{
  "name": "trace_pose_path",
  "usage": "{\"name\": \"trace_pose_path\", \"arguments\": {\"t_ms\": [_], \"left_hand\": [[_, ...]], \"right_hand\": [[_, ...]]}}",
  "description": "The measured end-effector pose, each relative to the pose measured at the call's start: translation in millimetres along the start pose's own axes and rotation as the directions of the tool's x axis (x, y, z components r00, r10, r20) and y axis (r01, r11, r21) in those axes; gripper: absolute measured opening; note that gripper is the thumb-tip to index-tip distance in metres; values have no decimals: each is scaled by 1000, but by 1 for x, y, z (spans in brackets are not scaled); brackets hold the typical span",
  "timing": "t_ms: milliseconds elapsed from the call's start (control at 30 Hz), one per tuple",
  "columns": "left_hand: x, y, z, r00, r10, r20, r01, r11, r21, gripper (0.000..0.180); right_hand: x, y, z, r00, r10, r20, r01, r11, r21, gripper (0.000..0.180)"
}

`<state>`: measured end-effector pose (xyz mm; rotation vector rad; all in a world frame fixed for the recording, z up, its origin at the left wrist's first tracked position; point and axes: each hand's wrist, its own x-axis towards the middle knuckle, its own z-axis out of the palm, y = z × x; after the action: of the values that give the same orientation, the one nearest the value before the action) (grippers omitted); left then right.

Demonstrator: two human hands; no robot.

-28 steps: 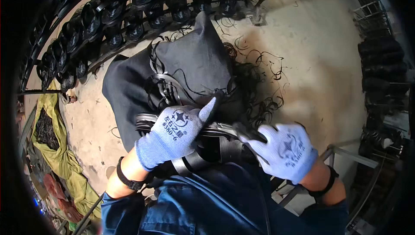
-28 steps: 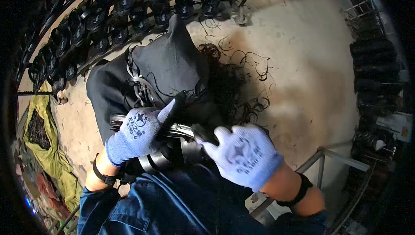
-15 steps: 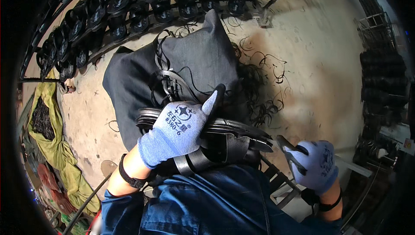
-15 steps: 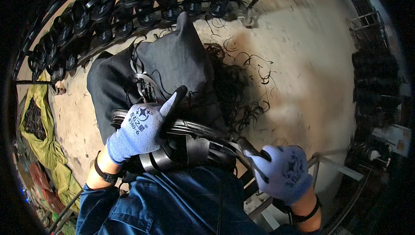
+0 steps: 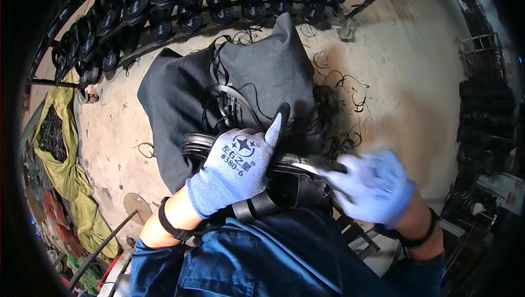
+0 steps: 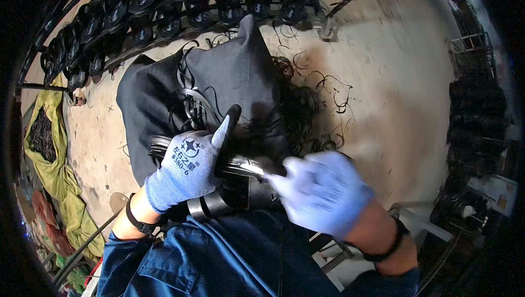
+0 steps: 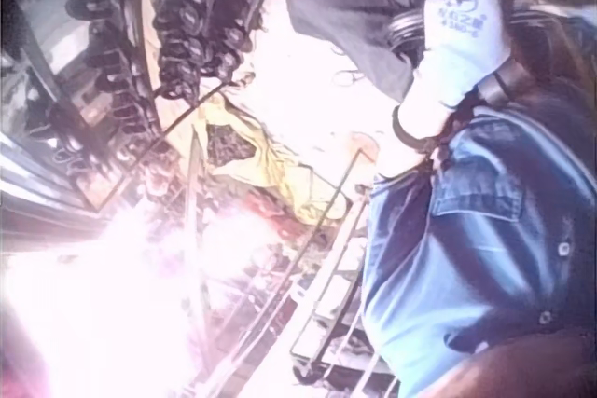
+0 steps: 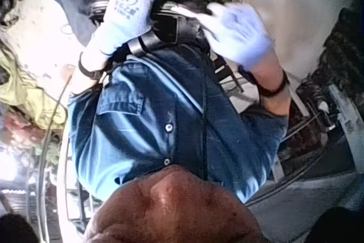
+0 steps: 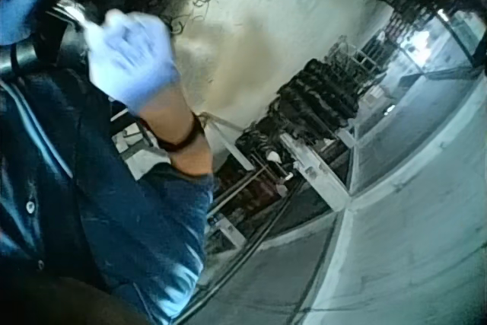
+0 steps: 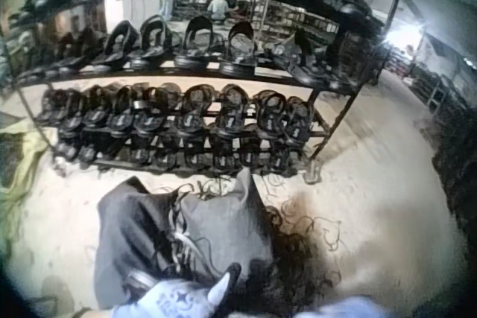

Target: Cleaning and trimming threads from manufactured sandals using a tool.

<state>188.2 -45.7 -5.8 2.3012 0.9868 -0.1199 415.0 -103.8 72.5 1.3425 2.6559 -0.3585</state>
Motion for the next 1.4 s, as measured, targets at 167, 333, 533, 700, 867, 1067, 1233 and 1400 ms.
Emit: {"name": "trace_pose_path", "arguments": {"t_ms": [167, 333, 533, 700, 867, 1067, 1233, 1400], "left_hand": [[-10, -11, 8, 983, -126, -134, 125, 992, -15, 101], [-9, -11, 3, 988, -99, -118, 99, 995, -4, 106], [-47, -73, -6, 980, 51, -192, -87, 979, -185, 96], [-81, -120, 16, 952, -83, -296, 30, 983, -178, 76], [-80, -122, 29, 900, -123, -419, 17, 968, -249, 61], [-76, -126, 38, 851, -122, -511, -36, 957, -289, 59], [-86, -121, -17, 758, -317, -570, -250, 666, -702, 62], [-74, -135, -73, 693, -292, -659, -394, 612, -686, 66]], "right_hand": [[29, 17, -6, 996, -56, -73, 66, 987, 148, 31], [2, 21, -34, 951, 48, 306, -105, 980, 172, 31], [65, -18, 7, 989, -117, 86, 110, 991, 76, 14], [64, -5, -5, 972, -53, 231, 23, 991, 130, 28], [91, -31, 19, 992, -70, 106, 51, 985, 166, 31], [116, -43, 32, 992, -91, 87, 83, 993, 89, 32], [111, -39, 22, 993, -89, -83, 103, 976, 190, 31], [142, -51, 59, 857, 75, -509, 130, 926, 356, 25]]}}
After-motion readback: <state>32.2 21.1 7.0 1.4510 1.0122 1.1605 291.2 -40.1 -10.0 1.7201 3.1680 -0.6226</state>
